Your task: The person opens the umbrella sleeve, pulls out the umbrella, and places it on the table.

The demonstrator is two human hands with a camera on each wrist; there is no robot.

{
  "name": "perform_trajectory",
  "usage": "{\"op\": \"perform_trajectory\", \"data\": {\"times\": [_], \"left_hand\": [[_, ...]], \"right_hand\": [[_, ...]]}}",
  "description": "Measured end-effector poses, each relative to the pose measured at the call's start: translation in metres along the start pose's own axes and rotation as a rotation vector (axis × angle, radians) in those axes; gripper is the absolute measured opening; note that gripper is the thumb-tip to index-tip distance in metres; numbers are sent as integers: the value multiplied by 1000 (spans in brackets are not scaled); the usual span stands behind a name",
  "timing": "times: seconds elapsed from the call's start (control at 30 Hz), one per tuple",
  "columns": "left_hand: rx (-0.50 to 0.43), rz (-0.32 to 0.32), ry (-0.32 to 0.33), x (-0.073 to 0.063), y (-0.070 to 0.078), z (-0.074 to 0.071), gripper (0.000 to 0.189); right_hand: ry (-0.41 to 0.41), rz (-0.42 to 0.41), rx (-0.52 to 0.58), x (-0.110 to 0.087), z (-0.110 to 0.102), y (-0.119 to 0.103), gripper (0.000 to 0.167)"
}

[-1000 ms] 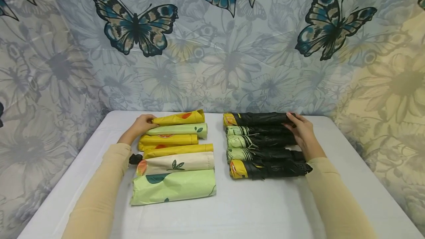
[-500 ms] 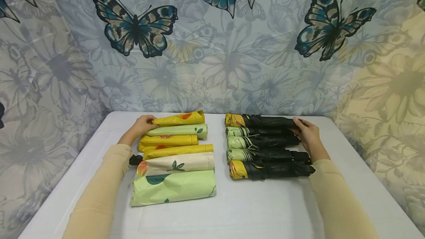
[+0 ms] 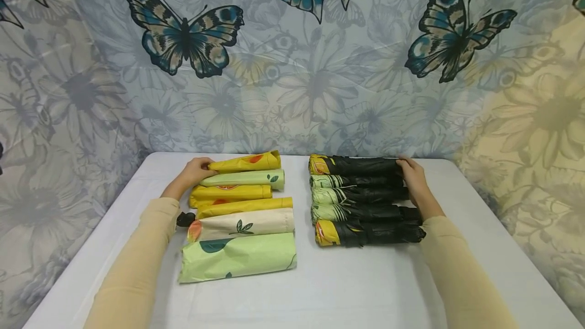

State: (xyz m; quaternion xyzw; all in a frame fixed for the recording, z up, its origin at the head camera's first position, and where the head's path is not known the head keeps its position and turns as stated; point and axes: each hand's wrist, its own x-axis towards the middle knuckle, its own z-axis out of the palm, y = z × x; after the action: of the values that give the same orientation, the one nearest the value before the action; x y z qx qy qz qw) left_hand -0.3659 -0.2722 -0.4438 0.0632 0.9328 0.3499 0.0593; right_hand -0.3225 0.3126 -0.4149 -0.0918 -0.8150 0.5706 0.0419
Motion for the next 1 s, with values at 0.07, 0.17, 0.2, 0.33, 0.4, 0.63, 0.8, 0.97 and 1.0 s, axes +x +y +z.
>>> {"op": "perform_trajectory", "data": {"times": [0.07,0.17,0.2,0.33,0.4,0.63,0.8,0.97,1.0], "left_hand": [[3,3,4,0,0,0,38],[-2,7,12,0,1,1,37],[-5,8,12,0,0,1,37],[-10,13,9,1,-1,1,38],[-12,10,8,1,-2,1,37],[-6,21,15,-2,-1,3,37],[-11,21,18,-2,0,3,36],[-10,18,17,-1,-1,2,36],[-9,17,19,-1,-1,3,36]], "right_hand": [[-30,-20,-14,1,2,-2,62],[-43,-11,-52,3,3,-2,67],[-47,-1,-60,3,3,-1,68],[-132,46,-93,6,-6,1,75],[-203,54,-120,6,-13,0,76],[-198,76,-128,7,-20,1,70],[76,58,-280,5,-7,9,62],[81,43,-294,3,-2,7,64],[52,31,-298,3,-1,6,66]]}}
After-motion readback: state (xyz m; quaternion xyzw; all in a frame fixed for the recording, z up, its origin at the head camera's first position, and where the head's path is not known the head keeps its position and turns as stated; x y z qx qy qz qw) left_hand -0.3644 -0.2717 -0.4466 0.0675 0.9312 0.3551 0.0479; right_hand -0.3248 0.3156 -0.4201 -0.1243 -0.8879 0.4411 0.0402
